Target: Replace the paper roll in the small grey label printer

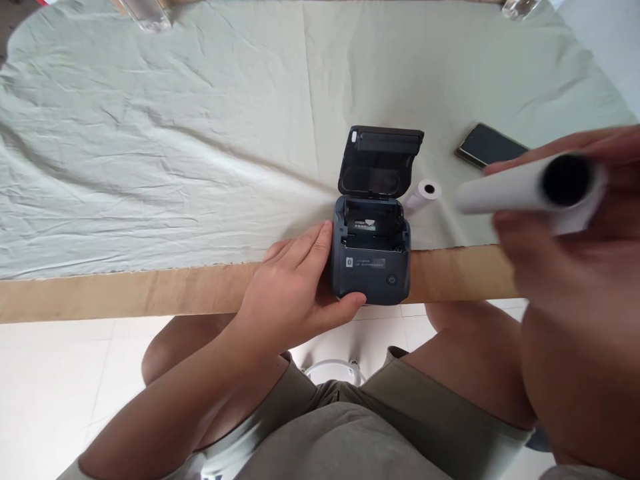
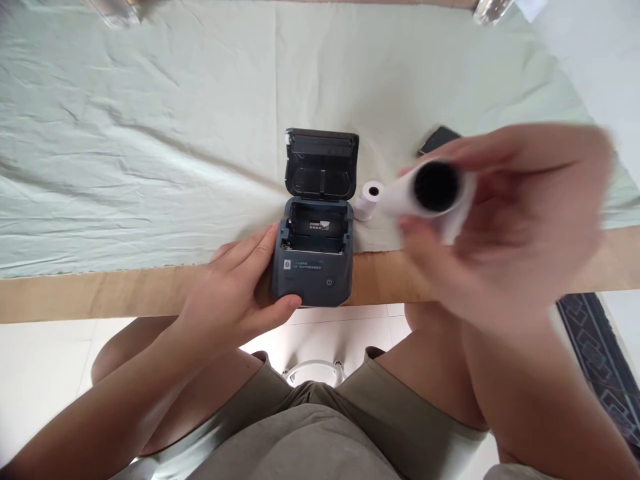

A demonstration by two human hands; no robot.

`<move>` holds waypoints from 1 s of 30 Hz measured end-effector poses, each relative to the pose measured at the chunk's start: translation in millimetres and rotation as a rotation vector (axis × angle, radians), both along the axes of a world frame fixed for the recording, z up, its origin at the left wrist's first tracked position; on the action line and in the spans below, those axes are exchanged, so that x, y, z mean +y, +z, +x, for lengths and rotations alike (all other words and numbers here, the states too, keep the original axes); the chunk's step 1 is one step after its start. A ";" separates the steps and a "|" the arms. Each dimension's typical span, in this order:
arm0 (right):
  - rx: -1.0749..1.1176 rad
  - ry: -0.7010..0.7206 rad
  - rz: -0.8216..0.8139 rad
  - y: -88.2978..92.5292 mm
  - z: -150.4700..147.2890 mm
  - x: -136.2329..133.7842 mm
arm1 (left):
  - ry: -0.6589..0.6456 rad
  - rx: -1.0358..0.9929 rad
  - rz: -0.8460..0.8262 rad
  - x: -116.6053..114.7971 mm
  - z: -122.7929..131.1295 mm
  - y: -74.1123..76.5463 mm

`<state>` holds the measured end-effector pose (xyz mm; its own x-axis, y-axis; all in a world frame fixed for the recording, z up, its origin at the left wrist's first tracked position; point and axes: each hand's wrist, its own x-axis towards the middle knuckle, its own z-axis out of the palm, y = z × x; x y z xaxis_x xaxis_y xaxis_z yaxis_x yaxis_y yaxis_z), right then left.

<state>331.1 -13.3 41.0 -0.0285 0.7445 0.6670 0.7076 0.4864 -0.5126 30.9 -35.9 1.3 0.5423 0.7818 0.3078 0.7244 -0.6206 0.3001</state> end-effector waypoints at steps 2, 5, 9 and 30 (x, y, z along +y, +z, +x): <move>-0.122 0.210 0.002 3.3 -23.8 -1.9 | -0.007 -0.014 -0.021 -0.1 -1.2 -0.7; -0.389 0.327 0.101 -2.5 -43.0 7.4 | -0.003 -0.039 -0.049 -0.5 -1.8 -1.9; -0.552 0.231 -0.092 -9.4 -44.5 17.8 | 0.008 -0.049 -0.085 -0.5 -1.1 -3.8; -0.350 0.223 0.184 -31.5 -57.0 -22.0 | 0.131 -0.167 -0.438 12.5 11.7 24.9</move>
<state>274.0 -35.3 9.5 -0.4224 0.5641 0.7095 0.6902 0.7075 -0.1516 42.5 -23.3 26.2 0.4014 0.9159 0.0087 0.7077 -0.3162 0.6318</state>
